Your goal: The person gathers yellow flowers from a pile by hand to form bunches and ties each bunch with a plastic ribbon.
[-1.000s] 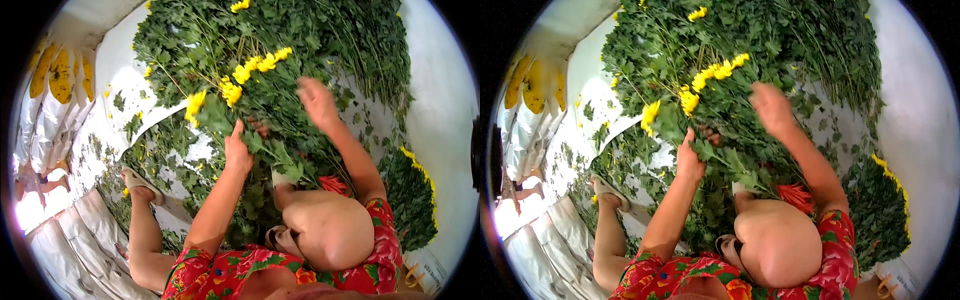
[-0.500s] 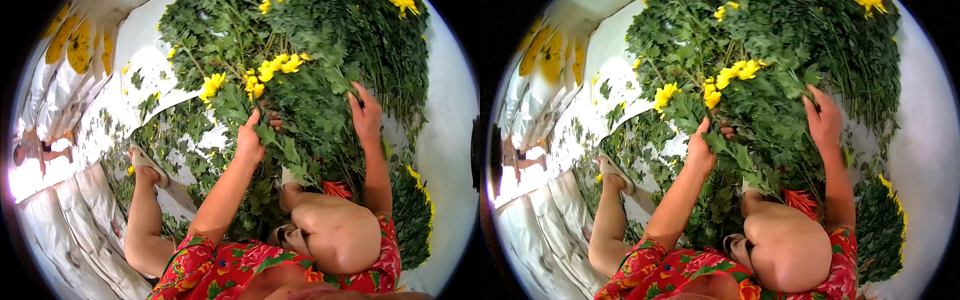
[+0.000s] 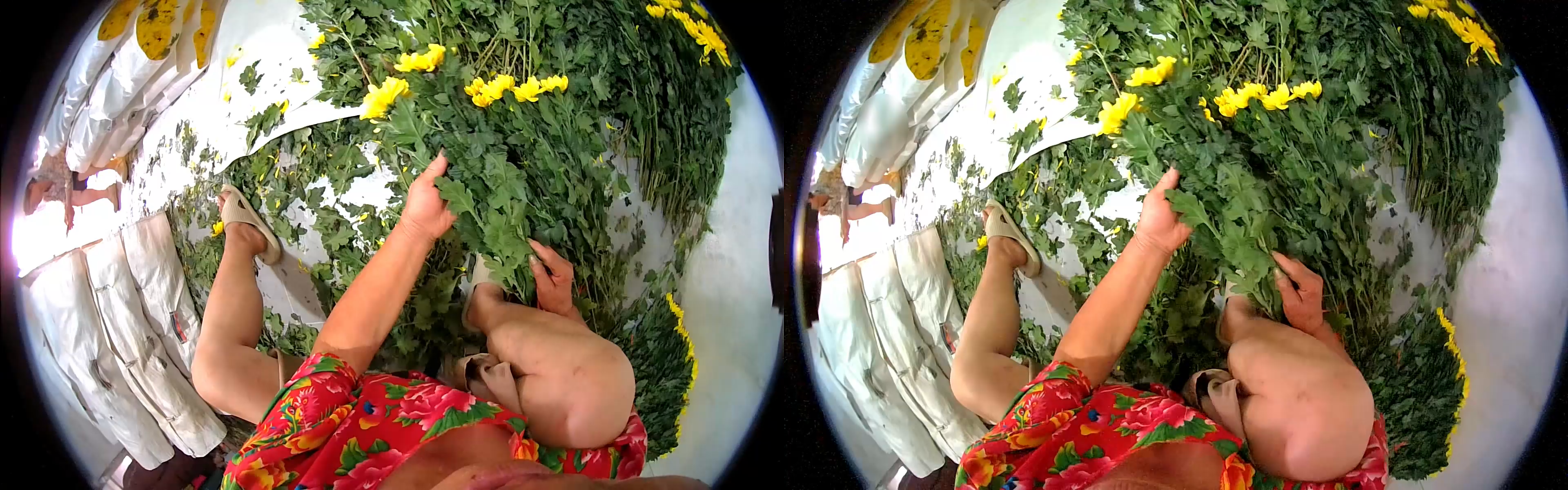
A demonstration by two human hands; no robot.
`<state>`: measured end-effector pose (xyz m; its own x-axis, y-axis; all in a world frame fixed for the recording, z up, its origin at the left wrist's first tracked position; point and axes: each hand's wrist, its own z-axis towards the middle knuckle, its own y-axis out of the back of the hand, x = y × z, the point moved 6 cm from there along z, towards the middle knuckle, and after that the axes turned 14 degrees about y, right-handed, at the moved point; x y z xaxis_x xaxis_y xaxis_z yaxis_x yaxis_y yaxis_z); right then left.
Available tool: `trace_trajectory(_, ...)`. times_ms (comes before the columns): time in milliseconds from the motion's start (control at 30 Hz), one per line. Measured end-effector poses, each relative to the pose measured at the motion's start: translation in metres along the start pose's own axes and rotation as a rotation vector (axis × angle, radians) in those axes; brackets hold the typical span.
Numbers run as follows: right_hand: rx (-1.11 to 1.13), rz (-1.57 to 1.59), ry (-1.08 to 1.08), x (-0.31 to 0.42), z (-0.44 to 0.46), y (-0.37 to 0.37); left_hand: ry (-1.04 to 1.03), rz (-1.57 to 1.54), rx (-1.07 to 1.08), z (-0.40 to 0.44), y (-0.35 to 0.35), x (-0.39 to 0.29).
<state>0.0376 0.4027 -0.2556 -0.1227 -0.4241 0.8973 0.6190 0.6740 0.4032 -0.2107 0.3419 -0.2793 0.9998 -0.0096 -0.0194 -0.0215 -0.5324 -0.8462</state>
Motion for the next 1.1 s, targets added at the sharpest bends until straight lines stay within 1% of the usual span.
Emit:
trace_trajectory(33, 0.04, 0.035, -0.005, -0.001, 0.0, -0.003, 0.012, 0.001, -0.004, -0.004, 0.0, 0.001)
trace_trajectory(67, 0.065, 0.051, -0.028, -0.003, -0.002, -0.006, -0.014, 0.029, -0.071, -0.009, 0.001, -0.002)
trace_trajectory(100, 0.04, 0.035, -0.048, 0.002, 0.001, -0.005, -0.029, 0.061, -0.13, -0.01, 0.003, -0.002)
trace_trajectory(167, 0.321, 0.028, -0.114, 0.011, 0.013, -0.012, 0.025, 0.239, -0.205, -0.002, 0.026, 0.001)
trace_trajectory(200, 0.485, -0.119, -0.06, 0.015, 0.025, -0.006, 0.038, 0.233, -0.228, -0.003, 0.023, 0.002)
trace_trajectory(233, 0.465, -0.223, 0.022, 0.014, 0.038, 0.003, 0.046, 0.229, -0.254, -0.006, 0.021, 0.003)
trace_trajectory(267, 0.264, -0.221, 0.153, -0.011, 0.049, 0.021, 0.066, 0.227, -0.221, -0.007, 0.021, 0.006)
trace_trajectory(300, 0.024, -0.245, 0.002, -0.019, 0.073, 0.043, 0.078, 0.233, -0.218, -0.006, 0.022, 0.011)
trace_trajectory(333, -0.157, -0.479, -0.023, -0.027, 0.088, 0.066, 0.114, 0.207, -0.149, -0.006, 0.02, 0.017)
trace_trajectory(367, -0.19, -0.803, 0.013, -0.067, 0.091, 0.086, 0.145, 0.178, -0.08, -0.005, 0.016, 0.023)
trace_trajectory(400, -0.094, -1.036, -0.12, -0.093, 0.098, 0.093, 0.178, 0.188, -0.064, -0.005, 0.013, 0.029)
trace_trajectory(433, -0.095, -1.037, -0.121, -0.098, 0.104, 0.096, 0.18, 0.189, -0.064, -0.003, 0.014, 0.032)
trace_trajectory(500, 0.292, -0.756, -0.596, -0.126, 0.099, 0.084, 0.25, 0.224, 0.02, 0.0, 0.009, 0.038)
trace_trajectory(567, 0.313, -0.714, -0.595, -0.111, 0.093, 0.088, 0.225, 0.23, 0.013, -0.001, 0.014, 0.038)
trace_trajectory(633, -0.032, -0.578, -0.339, -0.083, 0.095, 0.097, 0.221, 0.217, 0.0, 0.0, 0.021, 0.039)
trace_trajectory(667, -0.071, -0.487, -0.349, -0.087, 0.092, 0.103, 0.224, 0.212, 0.0, 0.0, 0.022, 0.042)
trace_trajectory(700, -0.074, -0.49, -0.352, -0.089, 0.087, 0.109, 0.231, 0.24, 0.007, 0.001, 0.021, 0.044)
trace_trajectory(767, -0.209, -0.4, -0.253, -0.084, 0.084, 0.115, 0.236, 0.275, 0.018, 0.002, 0.018, 0.046)
trace_trajectory(800, -0.178, -0.162, -0.252, -0.066, 0.093, 0.116, 0.224, 0.282, 0.024, 0.002, 0.015, 0.047)
trace_trajectory(833, -0.175, -0.165, -0.244, -0.071, 0.092, 0.12, 0.209, 0.287, 0.031, 0.003, 0.012, 0.048)
trace_trajectory(900, -0.149, 0.034, -0.334, -0.074, 0.092, 0.12, 0.181, 0.271, 0.04, 0.004, 0.005, 0.049)
trace_trajectory(933, -0.132, 0.208, -0.356, -0.071, 0.087, 0.113, 0.213, 0.246, 0.075, 0.007, 0.001, 0.05)
trace_trajectory(967, -0.124, 0.211, -0.352, -0.054, 0.092, 0.102, 0.244, 0.221, 0.107, 0.009, -0.001, 0.051)
trace_trajectory(1033, -0.111, 0.198, -0.3, -0.029, 0.099, 0.08, 0.235, 0.207, 0.109, 0.016, -0.003, 0.054)
trace_trajectory(1100, -0.132, 0.242, -0.294, -0.031, 0.1, 0.071, 0.187, 0.185, 0.011, 0.02, 0.0, 0.054)
